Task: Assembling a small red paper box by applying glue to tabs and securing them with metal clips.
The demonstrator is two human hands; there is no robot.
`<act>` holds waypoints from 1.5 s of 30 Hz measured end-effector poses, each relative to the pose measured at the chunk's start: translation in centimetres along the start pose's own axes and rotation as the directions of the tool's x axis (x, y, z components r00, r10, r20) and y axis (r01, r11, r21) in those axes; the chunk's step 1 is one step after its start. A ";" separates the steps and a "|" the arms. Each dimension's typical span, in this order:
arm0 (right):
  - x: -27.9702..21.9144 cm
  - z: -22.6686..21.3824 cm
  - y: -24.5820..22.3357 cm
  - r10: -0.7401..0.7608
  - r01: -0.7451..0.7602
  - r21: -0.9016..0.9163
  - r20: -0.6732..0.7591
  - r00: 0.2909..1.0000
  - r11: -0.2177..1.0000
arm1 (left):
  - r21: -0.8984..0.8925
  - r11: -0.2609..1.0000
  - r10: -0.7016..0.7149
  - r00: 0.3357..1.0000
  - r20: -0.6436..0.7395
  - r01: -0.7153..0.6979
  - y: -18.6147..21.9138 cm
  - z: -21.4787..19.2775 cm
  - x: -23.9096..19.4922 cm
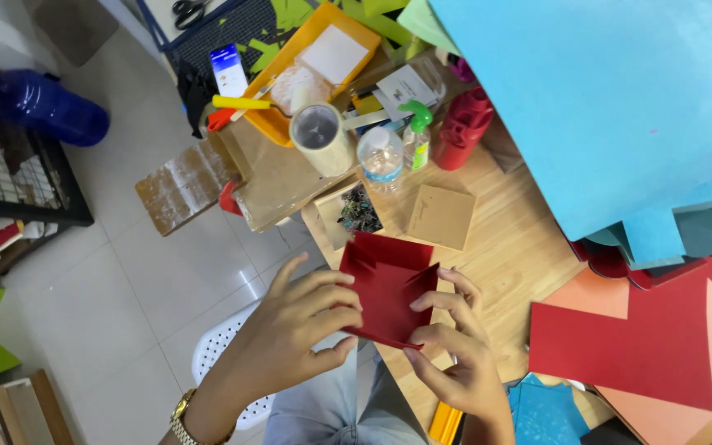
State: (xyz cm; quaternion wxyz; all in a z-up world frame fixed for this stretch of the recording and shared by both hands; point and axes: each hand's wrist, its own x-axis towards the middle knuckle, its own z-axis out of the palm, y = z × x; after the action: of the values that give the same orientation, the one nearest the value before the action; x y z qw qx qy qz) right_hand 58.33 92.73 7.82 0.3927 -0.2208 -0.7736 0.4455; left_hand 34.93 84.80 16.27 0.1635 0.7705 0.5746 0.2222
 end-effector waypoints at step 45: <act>4.8 25.1 27.5 0.537 -0.698 -0.379 -0.452 0.713 0.608 | -0.407 0.912 0.141 0.971 0.194 -0.051 -32.1 2.5 -6.5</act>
State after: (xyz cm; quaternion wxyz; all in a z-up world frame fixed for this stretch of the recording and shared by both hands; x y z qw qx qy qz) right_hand 35.03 96.99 -21.37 0.2461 -0.6382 -0.6704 0.2876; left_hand 8.64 87.77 -3.17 0.3684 0.7679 0.4570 0.2563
